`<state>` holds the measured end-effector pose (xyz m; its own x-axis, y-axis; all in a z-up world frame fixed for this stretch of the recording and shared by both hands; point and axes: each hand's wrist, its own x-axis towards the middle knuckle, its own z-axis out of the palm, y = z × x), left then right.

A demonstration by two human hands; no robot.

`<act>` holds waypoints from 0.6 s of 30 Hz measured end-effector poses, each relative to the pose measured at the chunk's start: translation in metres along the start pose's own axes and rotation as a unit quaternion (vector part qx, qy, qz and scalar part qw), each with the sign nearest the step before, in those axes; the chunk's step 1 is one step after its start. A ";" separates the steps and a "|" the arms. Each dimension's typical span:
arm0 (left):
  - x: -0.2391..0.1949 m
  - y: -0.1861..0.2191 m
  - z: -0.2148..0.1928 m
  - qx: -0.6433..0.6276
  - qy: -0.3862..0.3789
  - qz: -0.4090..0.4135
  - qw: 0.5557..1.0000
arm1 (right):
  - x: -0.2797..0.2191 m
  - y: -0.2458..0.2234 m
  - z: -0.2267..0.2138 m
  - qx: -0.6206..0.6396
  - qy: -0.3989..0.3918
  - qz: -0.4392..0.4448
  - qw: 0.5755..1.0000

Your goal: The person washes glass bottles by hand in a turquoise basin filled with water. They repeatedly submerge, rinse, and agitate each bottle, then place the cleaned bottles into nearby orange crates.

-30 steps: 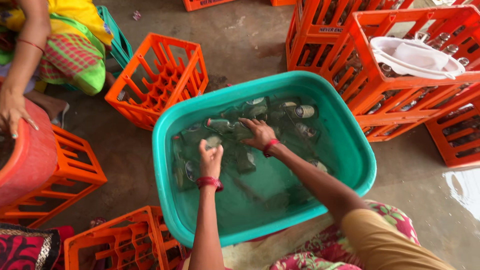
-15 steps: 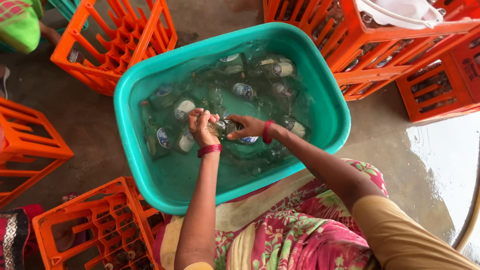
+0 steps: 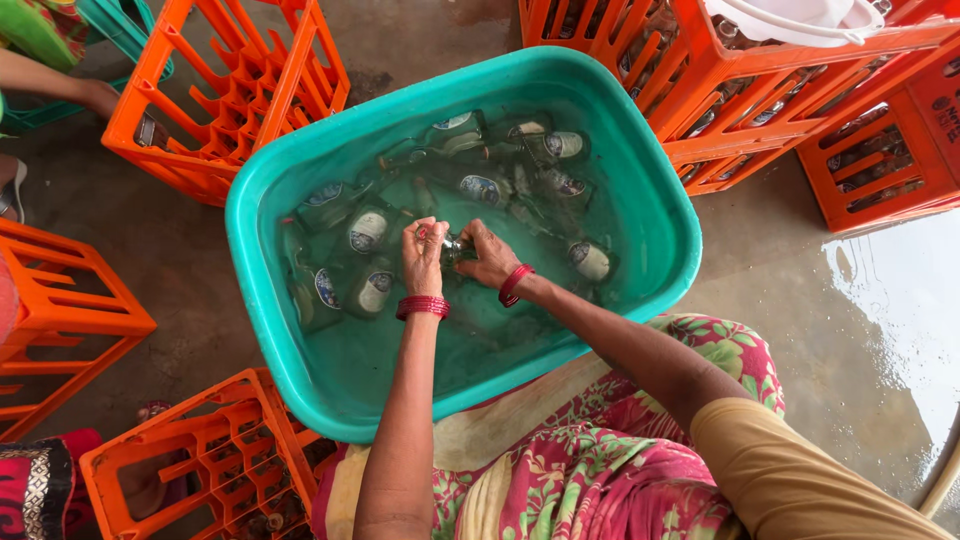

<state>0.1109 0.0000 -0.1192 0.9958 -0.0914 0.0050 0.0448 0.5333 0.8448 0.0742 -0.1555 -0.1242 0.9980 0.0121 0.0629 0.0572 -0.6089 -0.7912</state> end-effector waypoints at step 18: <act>-0.021 0.038 0.016 0.048 -0.061 -0.046 0.996 | -0.016 -0.043 -0.018 0.116 0.069 -0.065 0.989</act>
<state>0.0903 0.0083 -0.0790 0.9703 -0.2415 -0.0139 0.1212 0.4357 0.8919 0.0554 -0.1437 -0.0808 0.9694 -0.0393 0.2425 0.2056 -0.4099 -0.8886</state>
